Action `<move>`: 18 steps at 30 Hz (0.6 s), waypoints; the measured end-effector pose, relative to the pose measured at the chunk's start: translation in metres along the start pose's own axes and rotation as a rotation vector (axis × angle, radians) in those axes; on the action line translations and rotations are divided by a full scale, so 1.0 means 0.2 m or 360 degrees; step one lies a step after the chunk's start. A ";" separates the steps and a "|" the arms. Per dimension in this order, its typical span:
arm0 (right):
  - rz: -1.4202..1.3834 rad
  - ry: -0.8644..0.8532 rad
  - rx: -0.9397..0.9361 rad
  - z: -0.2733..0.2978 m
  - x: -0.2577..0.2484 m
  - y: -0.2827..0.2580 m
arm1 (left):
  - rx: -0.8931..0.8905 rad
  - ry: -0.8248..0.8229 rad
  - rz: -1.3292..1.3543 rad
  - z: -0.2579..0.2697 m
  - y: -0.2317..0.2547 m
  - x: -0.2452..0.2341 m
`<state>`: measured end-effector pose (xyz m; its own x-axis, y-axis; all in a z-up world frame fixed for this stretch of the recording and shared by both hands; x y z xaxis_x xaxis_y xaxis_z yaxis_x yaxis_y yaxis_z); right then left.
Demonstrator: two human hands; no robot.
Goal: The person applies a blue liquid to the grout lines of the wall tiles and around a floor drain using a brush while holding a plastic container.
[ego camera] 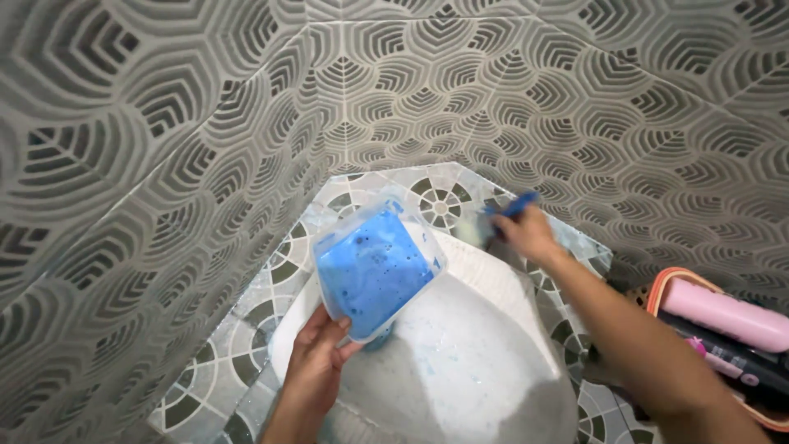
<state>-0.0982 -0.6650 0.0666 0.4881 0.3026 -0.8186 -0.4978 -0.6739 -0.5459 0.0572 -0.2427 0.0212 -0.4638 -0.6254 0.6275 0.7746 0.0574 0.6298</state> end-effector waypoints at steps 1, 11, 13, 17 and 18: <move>0.0217 -0.0066 0.0133 0.06 -0.08 0.10 | 0.0012 -0.0008 0.0009 0.01 0.01 0.00; 0.0106 0.0350 -0.0157 0.00 -0.04 0.09 | 0.0058 -0.0005 0.0065 -0.04 0.04 -0.03; -0.0673 0.0577 -0.0408 -0.12 0.10 -0.05 | 0.0074 -0.0025 0.0084 -0.04 0.05 -0.03; -0.0754 0.0414 -0.0103 -0.15 0.23 -0.09 | 0.0045 0.0001 0.0086 -0.03 0.06 -0.03; -0.0505 0.0354 -0.0105 -0.13 0.16 -0.06 | 0.0030 0.0014 0.0078 -0.03 0.05 -0.03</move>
<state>-0.0582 -0.6635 0.0516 0.7573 0.3543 -0.5486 -0.2536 -0.6146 -0.7470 0.0709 -0.2421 0.0209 -0.4218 -0.6281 0.6538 0.7881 0.1025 0.6070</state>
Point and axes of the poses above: each hand's wrist, its own z-axis away from the middle knuckle, its own x-axis out of the palm, y = z × x, the point moved 9 cm from there along -z, towards the middle knuckle, and after that the axes turned 13 degrees about -x, right-handed, at the moved point
